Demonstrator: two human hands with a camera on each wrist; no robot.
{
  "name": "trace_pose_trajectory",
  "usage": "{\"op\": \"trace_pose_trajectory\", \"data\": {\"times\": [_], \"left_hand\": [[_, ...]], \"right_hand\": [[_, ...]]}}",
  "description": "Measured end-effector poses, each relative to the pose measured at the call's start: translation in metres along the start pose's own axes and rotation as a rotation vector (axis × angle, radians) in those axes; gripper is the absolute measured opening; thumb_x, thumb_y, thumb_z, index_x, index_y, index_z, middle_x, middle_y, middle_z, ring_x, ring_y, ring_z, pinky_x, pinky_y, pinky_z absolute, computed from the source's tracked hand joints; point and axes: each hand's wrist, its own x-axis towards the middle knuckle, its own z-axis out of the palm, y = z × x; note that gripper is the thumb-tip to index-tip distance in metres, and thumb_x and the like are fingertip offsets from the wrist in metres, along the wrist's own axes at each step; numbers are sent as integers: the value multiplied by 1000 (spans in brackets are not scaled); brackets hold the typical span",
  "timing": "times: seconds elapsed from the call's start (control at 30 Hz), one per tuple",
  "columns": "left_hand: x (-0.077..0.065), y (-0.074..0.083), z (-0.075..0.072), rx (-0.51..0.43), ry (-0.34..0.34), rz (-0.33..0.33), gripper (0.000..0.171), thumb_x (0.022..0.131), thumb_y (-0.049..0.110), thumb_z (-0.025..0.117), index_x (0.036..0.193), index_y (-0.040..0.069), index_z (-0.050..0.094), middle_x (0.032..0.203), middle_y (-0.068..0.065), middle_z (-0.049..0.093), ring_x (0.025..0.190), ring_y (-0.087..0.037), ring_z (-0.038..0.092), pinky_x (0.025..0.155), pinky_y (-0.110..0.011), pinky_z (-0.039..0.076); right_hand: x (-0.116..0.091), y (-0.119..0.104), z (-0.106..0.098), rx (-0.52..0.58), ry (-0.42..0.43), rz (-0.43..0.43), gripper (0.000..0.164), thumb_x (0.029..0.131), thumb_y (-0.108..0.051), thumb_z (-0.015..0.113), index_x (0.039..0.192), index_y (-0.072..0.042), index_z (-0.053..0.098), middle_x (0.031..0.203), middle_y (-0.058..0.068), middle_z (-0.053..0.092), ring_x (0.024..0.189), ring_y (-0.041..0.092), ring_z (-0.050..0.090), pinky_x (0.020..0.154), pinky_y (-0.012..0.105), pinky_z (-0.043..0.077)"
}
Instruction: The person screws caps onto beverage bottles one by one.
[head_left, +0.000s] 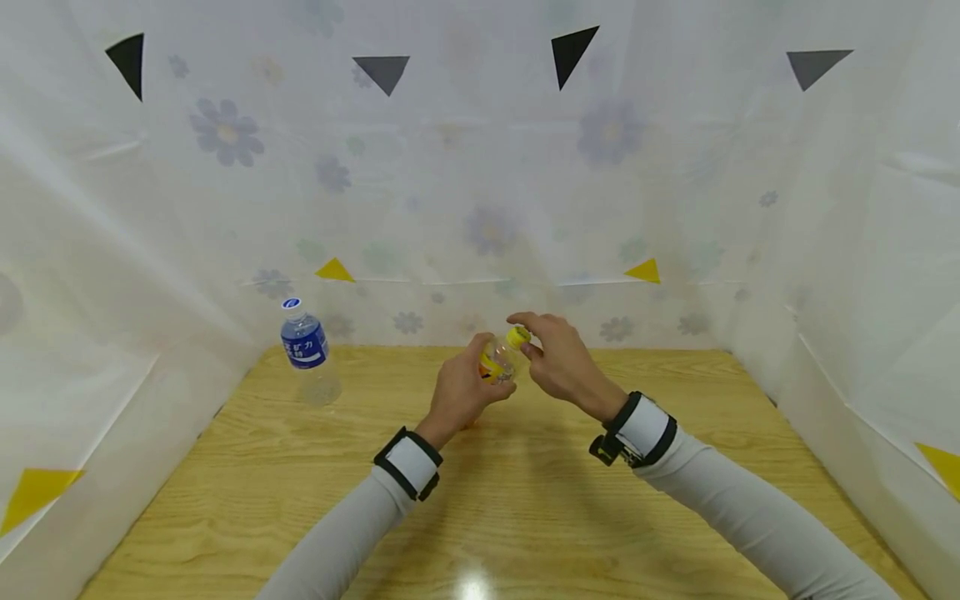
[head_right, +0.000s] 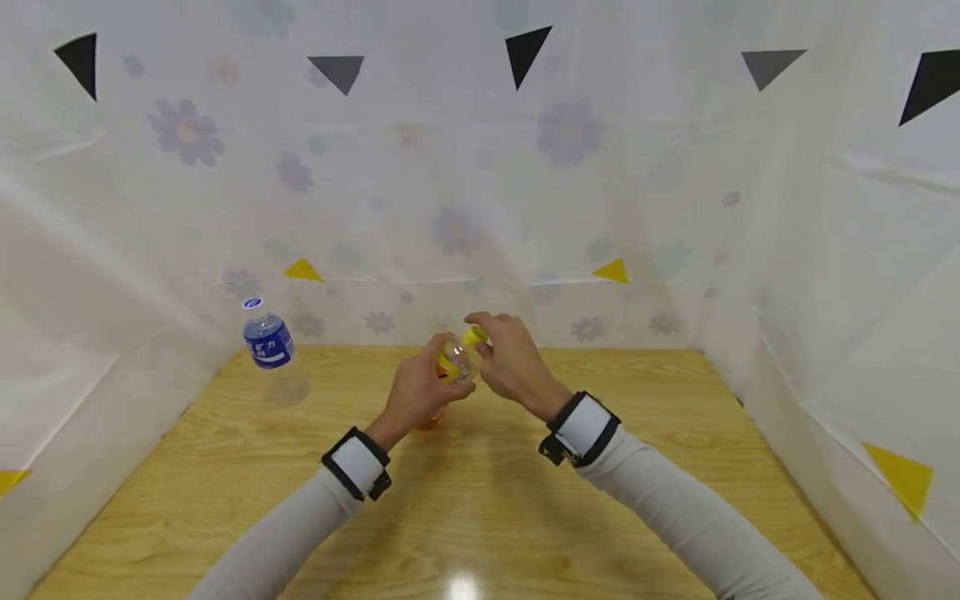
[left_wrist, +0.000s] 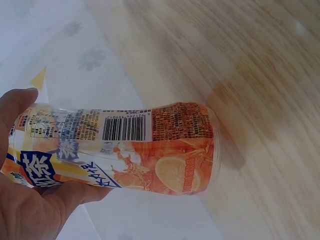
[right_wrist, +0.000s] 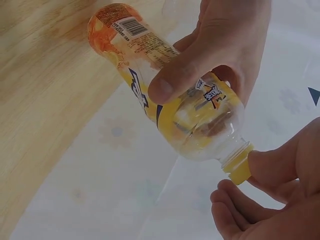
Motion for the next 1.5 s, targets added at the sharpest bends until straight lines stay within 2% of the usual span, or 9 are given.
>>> {"op": "trace_pose_trajectory", "data": {"times": [0.33,0.73,0.93,1.3,1.5], "left_hand": [[-2,1,-2,-17,-9,-3,75,82,30,85,145,16,49,98,-10,72,73,-16,65,59,-25,51],[-1,0,0,-18,-15,1,75,81,27,86,145,13,50,100,-10,71,75,-18,66,61,-27,52],[-1,1,-1,-19,-12,0,75,82,27,85,146,13,49,98,-10,71,73,-17,65,59,-27,51],[-1,3,-2,-7,-14,0,74,81,29,85,145,16,50,96,-10,71,71,-16,64,57,-26,49],[0,2,-1,1,-8,-1,73,81,29,84,144,16,50,96,-10,71,71,-16,64,57,-26,49]], "right_hand": [[0,-1,4,12,9,17,35,100,0,54,133,-4,61,117,17,67,108,36,61,86,49,53],[0,-1,6,-43,31,1,31,96,4,56,126,0,62,110,17,67,104,36,61,85,49,53],[1,0,8,-67,51,-1,27,96,2,59,123,0,62,109,18,68,108,38,61,89,51,53],[2,1,14,-81,87,10,21,95,-3,63,115,2,63,101,18,66,99,37,61,87,51,51],[4,2,16,-97,115,-5,15,96,-5,64,109,3,63,95,18,65,95,38,60,97,55,45]]}}
